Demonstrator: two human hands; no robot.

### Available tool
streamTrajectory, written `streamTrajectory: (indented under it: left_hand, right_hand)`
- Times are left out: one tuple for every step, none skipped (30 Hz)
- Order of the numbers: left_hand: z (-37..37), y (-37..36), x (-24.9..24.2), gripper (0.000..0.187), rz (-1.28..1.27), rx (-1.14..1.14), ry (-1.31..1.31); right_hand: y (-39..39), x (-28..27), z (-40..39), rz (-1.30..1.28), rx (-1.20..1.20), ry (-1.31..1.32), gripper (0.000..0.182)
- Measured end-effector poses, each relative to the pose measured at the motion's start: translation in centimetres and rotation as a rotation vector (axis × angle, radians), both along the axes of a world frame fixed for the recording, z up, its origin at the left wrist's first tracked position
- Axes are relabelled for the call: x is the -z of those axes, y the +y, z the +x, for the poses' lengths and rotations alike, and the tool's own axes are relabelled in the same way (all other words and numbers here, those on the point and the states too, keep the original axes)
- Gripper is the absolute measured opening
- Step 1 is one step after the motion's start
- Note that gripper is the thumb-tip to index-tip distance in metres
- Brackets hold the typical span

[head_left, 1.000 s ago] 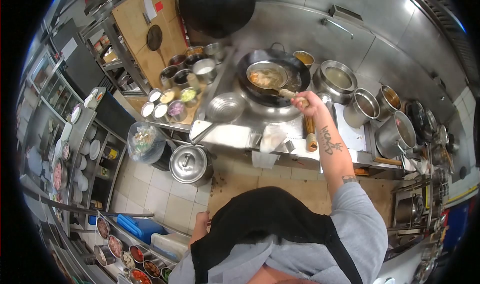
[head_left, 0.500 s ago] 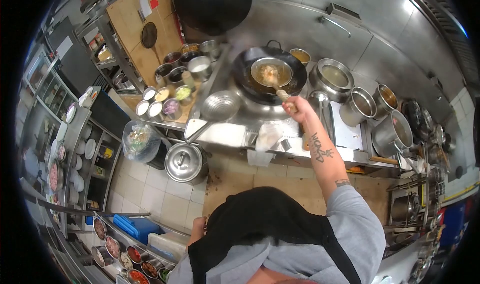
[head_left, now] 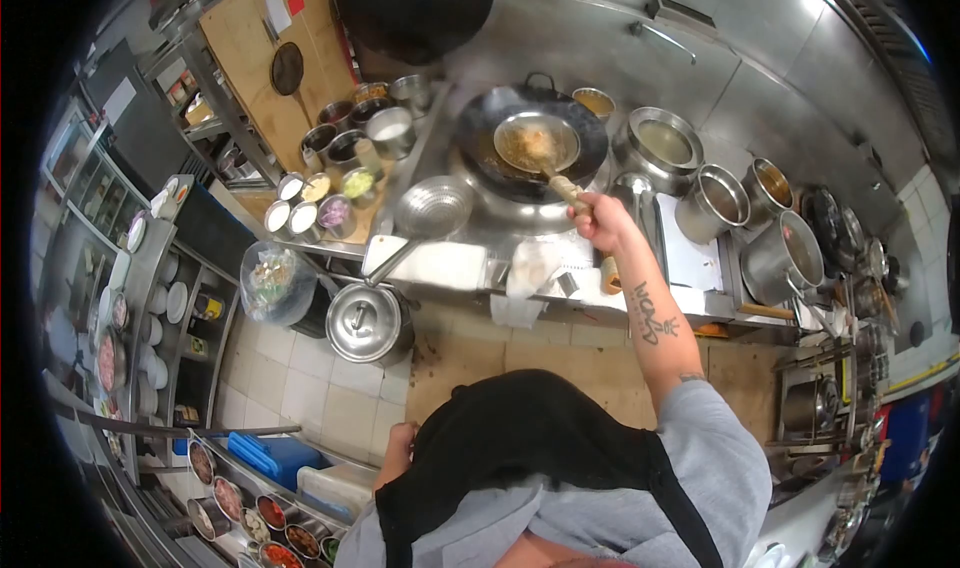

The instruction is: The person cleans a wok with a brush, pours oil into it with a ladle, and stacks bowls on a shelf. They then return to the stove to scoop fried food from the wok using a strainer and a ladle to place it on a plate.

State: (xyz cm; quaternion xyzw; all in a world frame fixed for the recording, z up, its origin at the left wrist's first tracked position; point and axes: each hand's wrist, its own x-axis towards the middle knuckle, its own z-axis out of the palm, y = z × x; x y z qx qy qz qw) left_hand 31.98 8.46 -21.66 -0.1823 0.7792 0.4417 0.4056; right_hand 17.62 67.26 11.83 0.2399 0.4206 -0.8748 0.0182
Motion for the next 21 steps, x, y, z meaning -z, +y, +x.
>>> streamTrajectory:
  left_hand:
    - [0.0,0.1,0.3,0.026,0.018,-0.088,-0.028]
    - [0.2,0.1,0.5,0.026,0.033,-0.174,-0.062]
    - [0.5,-0.1,0.2,0.028,0.017,-0.095,-0.050]
    - [0.5,-0.3,0.1,0.029,0.001,-0.012,-0.037]
    - [-0.1,-0.1,0.0,0.031,-0.016,-0.004,-0.022]
    - [-0.6,0.0,0.2,0.033,-0.032,0.003,-0.007]
    - [-0.6,0.9,-0.9,0.034,-0.052,-0.067,0.001]
    - [-1.0,1.6,-1.6,0.036,-0.053,-0.126,-0.008]
    - [-1.4,2.2,-2.3,0.037,-0.054,-0.185,-0.016]
    - [-1.6,2.8,-2.8,0.038,-0.044,-0.227,-0.049]
    - [-1.1,2.7,-3.0,0.039,-0.041,-0.268,-0.085]
    - [-0.6,2.5,-2.2,0.037,0.004,-0.289,-0.047]
    - [-0.4,2.0,-1.7,0.037,-0.021,-0.249,-0.047]
    - [-0.6,1.7,-1.2,0.037,-0.043,-0.208,-0.045]
    - [-0.7,1.6,-1.1,0.037,-0.063,-0.166,-0.044]
    - [-0.6,1.4,-0.6,0.037,0.002,-0.097,0.008]
    - [-0.1,0.9,-0.2,0.037,0.068,-0.030,0.059]
    - [0.5,0.0,0.7,0.036,0.133,0.036,0.109]
    - [1.1,-1.2,1.9,0.036,0.194,0.101,0.159]
    - [1.6,-2.3,2.8,0.036,0.253,0.168,0.209]
    - [1.6,-2.6,2.6,0.036,0.259,0.193,0.218]
  right_hand:
    - [-0.3,-1.2,-0.1,0.008,-0.003,0.039,0.024]
    - [-0.5,-1.6,0.0,0.012,-0.004,0.073,0.023]
    - [0.5,-1.1,-1.4,-0.178,0.055,0.037,0.023]
    - [0.8,-0.5,-1.9,-0.157,0.108,0.016,0.023]
    - [0.9,-0.1,-2.5,-0.132,0.160,0.005,0.022]
    - [0.1,-0.2,-2.4,-0.005,0.107,0.002,0.022]
    - [-1.2,-0.3,-1.8,0.123,0.053,-0.001,0.022]
    - [-2.0,-0.7,-1.4,0.150,0.020,-0.036,0.023]
    - [-2.8,-1.8,-0.6,0.144,0.049,-0.037,0.023]
    - [-2.1,-1.0,-0.9,0.124,0.081,-0.033,0.023]
    - [-1.3,0.1,-1.0,0.099,0.114,-0.035,0.024]
    - [-0.8,0.6,-0.9,0.066,0.122,-0.015,0.025]
    - [-0.6,1.1,-0.8,0.066,0.112,-0.018,0.025]
    - [-0.5,1.6,-0.6,0.067,0.104,-0.018,0.026]
    - [-0.4,1.9,-0.2,0.071,0.097,-0.019,0.026]
    - [-0.3,2.0,0.2,0.056,0.074,-0.001,0.027]
    - [-0.1,1.8,0.4,0.048,0.064,0.006,0.028]
    - [0.1,1.4,0.7,0.039,0.052,0.013,0.028]
    - [0.1,1.1,1.0,0.027,0.040,0.019,0.029]
    - [0.1,0.6,1.0,0.049,0.036,-0.008,0.031]
    - [-0.2,0.2,1.2,0.061,0.026,-0.009,0.031]
